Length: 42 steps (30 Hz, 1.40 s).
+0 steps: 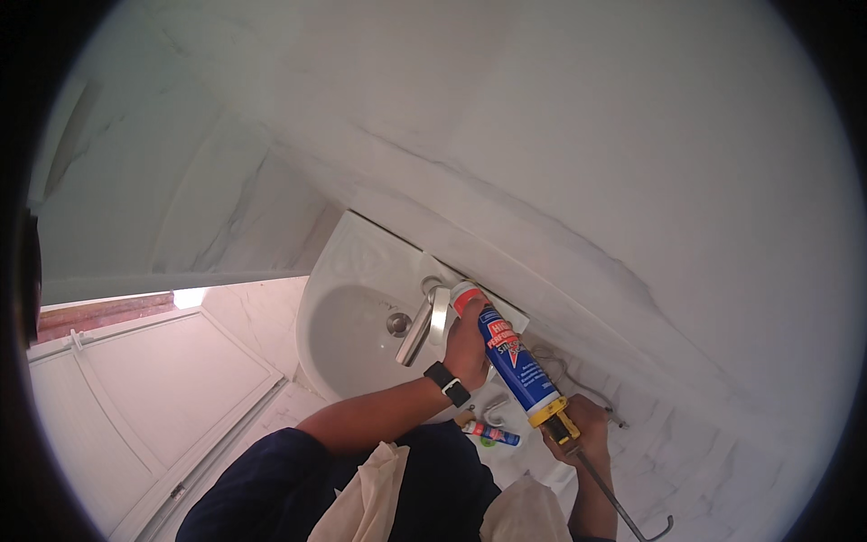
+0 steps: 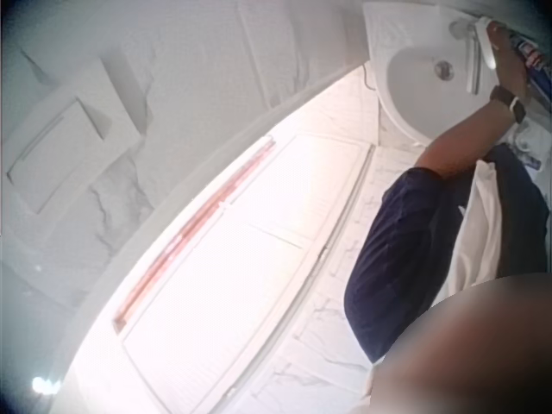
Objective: The person applies silicone sealant around the base of a wall-mounted sink using a caulking gun. They then smooth the bead with their finger and wipe excess silicone with a small piece of cardboard.
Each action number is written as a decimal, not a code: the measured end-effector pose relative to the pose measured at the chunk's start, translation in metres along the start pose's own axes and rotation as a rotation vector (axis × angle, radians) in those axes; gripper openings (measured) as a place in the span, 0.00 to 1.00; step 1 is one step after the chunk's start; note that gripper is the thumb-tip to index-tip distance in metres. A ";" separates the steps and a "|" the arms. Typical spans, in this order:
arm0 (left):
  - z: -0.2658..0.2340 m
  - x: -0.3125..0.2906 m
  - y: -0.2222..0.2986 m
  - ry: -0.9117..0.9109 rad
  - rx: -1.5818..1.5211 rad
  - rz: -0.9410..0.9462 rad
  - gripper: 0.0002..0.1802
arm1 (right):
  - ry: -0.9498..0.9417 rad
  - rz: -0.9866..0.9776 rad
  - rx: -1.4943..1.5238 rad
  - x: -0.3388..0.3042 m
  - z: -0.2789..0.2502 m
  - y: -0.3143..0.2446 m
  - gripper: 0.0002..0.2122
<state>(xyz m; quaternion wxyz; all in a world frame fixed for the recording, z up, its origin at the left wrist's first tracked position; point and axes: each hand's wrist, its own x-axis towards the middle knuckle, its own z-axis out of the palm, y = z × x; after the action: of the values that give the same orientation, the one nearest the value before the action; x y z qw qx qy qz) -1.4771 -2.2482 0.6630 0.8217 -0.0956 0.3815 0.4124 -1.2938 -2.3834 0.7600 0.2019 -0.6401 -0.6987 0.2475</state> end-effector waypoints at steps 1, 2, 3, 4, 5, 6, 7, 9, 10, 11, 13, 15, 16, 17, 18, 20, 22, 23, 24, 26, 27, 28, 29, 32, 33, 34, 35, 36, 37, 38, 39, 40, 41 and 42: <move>0.000 0.000 0.000 -0.002 0.005 -0.002 0.21 | 0.010 -0.006 -0.007 0.000 0.000 0.000 0.13; 0.000 0.000 0.000 -0.005 0.009 -0.004 0.21 | 0.016 -0.010 -0.020 0.000 0.000 0.000 0.13; 0.000 -0.001 0.000 -0.004 0.007 -0.001 0.21 | 0.025 -0.017 -0.011 -0.001 0.000 0.000 0.13; 0.000 0.000 0.000 -0.003 0.006 0.003 0.21 | 0.031 -0.024 -0.007 0.000 0.000 0.001 0.13; 0.001 0.000 0.000 -0.002 0.004 0.008 0.21 | 0.037 -0.031 -0.003 0.000 0.000 0.001 0.14; 0.000 0.000 0.000 -0.005 0.005 0.000 0.21 | 0.029 -0.034 -0.023 0.000 0.000 0.001 0.14; 0.000 0.000 0.000 -0.007 0.006 -0.008 0.21 | 0.021 -0.036 -0.043 0.000 -0.001 0.000 0.14; 0.000 0.001 -0.001 -0.006 0.011 -0.011 0.21 | 0.017 -0.040 -0.059 0.000 -0.002 -0.001 0.14; 0.000 0.002 -0.002 -0.001 0.016 -0.008 0.21 | 0.021 -0.040 -0.055 0.000 -0.002 -0.002 0.14; -0.001 0.003 -0.002 0.002 0.017 -0.007 0.21 | 0.023 -0.040 -0.054 0.001 -0.002 -0.004 0.14; -0.001 0.004 -0.003 0.011 0.033 -0.024 0.21 | 0.016 -0.043 -0.083 0.000 -0.004 -0.005 0.14; -0.003 0.006 -0.005 0.016 0.039 -0.038 0.21 | 0.019 -0.038 -0.092 -0.001 -0.004 -0.006 0.14; -0.003 0.006 -0.005 0.017 0.038 -0.041 0.21 | 0.024 -0.030 -0.085 -0.002 -0.003 -0.006 0.14; -0.003 0.007 -0.006 0.019 0.038 -0.044 0.21 | 0.026 -0.019 -0.084 -0.002 -0.003 -0.006 0.14; -0.004 0.007 -0.006 0.020 0.037 -0.054 0.21 | 0.030 -0.027 -0.078 -0.003 -0.003 -0.005 0.14; -0.003 0.007 -0.005 0.021 0.028 -0.074 0.20 | 0.038 -0.051 -0.090 -0.003 -0.002 -0.004 0.14; -0.001 0.007 -0.005 0.015 0.006 -0.042 0.19 | 0.031 -0.053 -0.091 -0.003 -0.001 -0.003 0.14; -0.001 0.006 -0.005 0.029 -0.009 -0.046 0.19 | 0.032 -0.057 -0.093 -0.003 -0.001 -0.003 0.14; -0.001 0.006 -0.005 0.009 -0.003 -0.032 0.19 | 0.036 -0.059 -0.100 -0.004 -0.001 -0.003 0.14; -0.001 0.004 -0.006 0.007 0.007 -0.045 0.19 | 0.034 -0.055 -0.123 -0.005 -0.001 -0.004 0.14; -0.001 0.005 -0.006 -0.003 0.001 -0.044 0.19 | 0.040 -0.058 -0.120 -0.005 -0.002 -0.004 0.13; -0.002 0.005 -0.007 -0.001 -0.002 -0.046 0.19 | 0.036 -0.056 -0.122 -0.006 -0.002 -0.004 0.13; -0.003 0.006 -0.008 0.001 -0.004 -0.049 0.18 | 0.033 -0.053 -0.125 -0.007 -0.002 -0.003 0.13; -0.007 0.012 -0.008 -0.020 0.016 -0.081 0.21 | 0.063 -0.030 -0.107 -0.009 0.001 -0.001 0.13; -0.009 0.013 -0.009 -0.012 0.014 -0.084 0.22 | 0.059 -0.022 -0.101 -0.010 0.002 -0.001 0.14; -0.009 0.014 -0.010 -0.007 0.014 -0.085 0.22 | 0.059 -0.017 -0.096 -0.011 0.002 0.000 0.14; -0.010 0.015 -0.010 -0.004 0.015 -0.085 0.22 | 0.070 -0.022 -0.092 -0.012 0.003 0.000 0.14; -0.010 0.014 -0.011 0.006 0.029 -0.078 0.22 | 0.070 -0.026 -0.098 -0.012 0.003 0.000 0.14; -0.010 0.014 -0.011 0.001 0.029 -0.086 0.22 | 0.061 -0.010 -0.092 -0.013 0.003 -0.001 0.14; -0.010 0.013 -0.011 -0.002 0.030 -0.094 0.22 | 0.068 -0.002 -0.082 -0.013 0.002 -0.002 0.15; -0.010 0.013 -0.011 -0.016 0.031 -0.095 0.22 | 0.068 0.009 -0.072 -0.014 0.002 -0.003 0.15; -0.010 0.013 -0.011 -0.005 0.027 -0.108 0.22 | 0.066 0.006 -0.080 -0.014 0.000 -0.004 0.15; -0.010 0.013 -0.011 -0.002 0.023 -0.113 0.22 | 0.057 0.007 -0.085 -0.014 -0.002 -0.005 0.15; -0.010 0.014 -0.011 0.001 0.018 -0.120 0.22 | 0.047 0.009 -0.092 -0.014 -0.002 -0.006 0.15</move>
<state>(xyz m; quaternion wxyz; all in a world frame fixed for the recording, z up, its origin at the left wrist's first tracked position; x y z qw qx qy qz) -1.4693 -2.2517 0.6445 0.8456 -0.1109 0.3793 0.3589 -1.2960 -2.3973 0.7657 0.1873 -0.6575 -0.7016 0.2009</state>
